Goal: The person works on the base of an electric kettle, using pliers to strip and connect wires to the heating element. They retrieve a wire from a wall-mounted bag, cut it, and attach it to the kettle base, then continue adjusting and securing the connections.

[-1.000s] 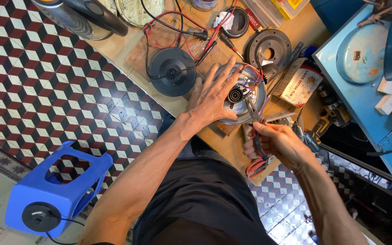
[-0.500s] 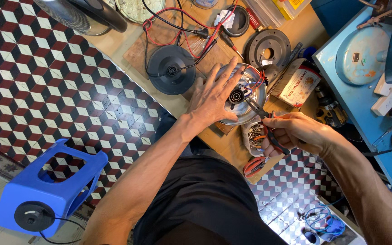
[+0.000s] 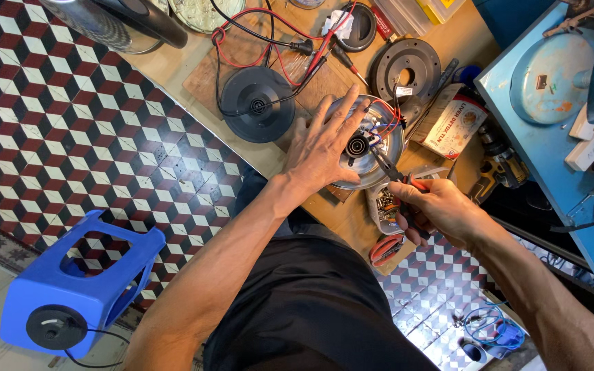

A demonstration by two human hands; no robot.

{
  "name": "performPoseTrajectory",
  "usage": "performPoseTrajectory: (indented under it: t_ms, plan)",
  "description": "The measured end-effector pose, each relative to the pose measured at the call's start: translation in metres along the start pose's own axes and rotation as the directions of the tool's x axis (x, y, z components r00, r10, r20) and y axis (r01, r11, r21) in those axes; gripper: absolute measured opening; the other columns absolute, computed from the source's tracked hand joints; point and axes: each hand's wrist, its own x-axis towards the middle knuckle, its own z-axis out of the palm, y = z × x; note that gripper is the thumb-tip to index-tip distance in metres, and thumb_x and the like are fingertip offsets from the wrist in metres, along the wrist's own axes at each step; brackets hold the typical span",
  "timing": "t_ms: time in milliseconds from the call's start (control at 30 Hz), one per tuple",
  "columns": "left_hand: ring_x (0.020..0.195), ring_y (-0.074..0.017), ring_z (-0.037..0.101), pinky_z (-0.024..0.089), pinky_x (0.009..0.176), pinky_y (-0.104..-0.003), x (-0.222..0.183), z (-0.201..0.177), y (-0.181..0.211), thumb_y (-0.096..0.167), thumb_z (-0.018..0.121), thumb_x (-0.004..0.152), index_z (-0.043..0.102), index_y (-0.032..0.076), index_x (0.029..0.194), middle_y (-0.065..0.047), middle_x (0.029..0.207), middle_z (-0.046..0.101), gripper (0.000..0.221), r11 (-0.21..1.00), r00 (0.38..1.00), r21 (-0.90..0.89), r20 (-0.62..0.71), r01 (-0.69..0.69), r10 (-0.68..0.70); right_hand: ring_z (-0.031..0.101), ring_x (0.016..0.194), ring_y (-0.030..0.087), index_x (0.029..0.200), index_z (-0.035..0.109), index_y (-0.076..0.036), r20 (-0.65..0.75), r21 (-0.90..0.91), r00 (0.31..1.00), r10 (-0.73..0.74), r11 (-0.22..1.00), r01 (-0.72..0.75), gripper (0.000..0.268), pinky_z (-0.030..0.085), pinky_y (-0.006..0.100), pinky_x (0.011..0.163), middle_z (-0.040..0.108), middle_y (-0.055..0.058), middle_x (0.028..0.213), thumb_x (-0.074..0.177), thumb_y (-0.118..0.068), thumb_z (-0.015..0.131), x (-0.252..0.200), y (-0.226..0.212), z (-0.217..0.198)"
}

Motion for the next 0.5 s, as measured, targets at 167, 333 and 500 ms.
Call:
performPoseTrajectory:
  t_ms: [167,333,500]
  plan:
    - [0.149,-0.0412,0.028,0.038,0.106,-0.072,0.000,-0.003,0.001,0.049,0.100,0.043,0.018,0.025,0.160,-0.001,0.168,0.011,0.145,1.000,0.999,-0.003,-0.032,-0.030,0.030,0.053,0.038,0.019,0.082,0.061,-0.001,-0.010,0.172,0.997,-0.072,0.982,0.072,0.043,0.042,0.032,0.037,0.062,0.011,0.059,0.101,-0.038,0.055,0.003,0.017,0.020]
    - [0.149,-0.0417,0.029,0.037,0.108,-0.071,0.001,-0.004,0.000,0.047,0.100,0.043,0.018,0.025,0.160,-0.001,0.168,0.011,0.145,0.999,0.999,-0.008,-0.027,-0.032,0.031,0.055,0.038,0.020,0.087,0.059,-0.004,-0.081,0.343,0.989,-0.120,0.929,0.141,0.035,0.036,0.031,0.036,0.063,0.010,0.062,0.101,-0.037,0.057,0.011,0.034,0.046]
    - [0.150,-0.0413,0.028,0.037,0.108,-0.070,0.001,-0.005,-0.002,0.044,0.100,0.045,0.019,0.026,0.161,0.000,0.169,0.010,0.143,0.999,0.999,-0.015,-0.013,-0.031,0.031,0.055,0.038,0.022,0.088,0.055,-0.005,-0.086,0.513,0.989,-0.123,0.845,0.150,0.033,0.043,0.034,0.035,0.062,0.012,0.061,0.099,-0.035,0.058,0.017,0.039,0.063]
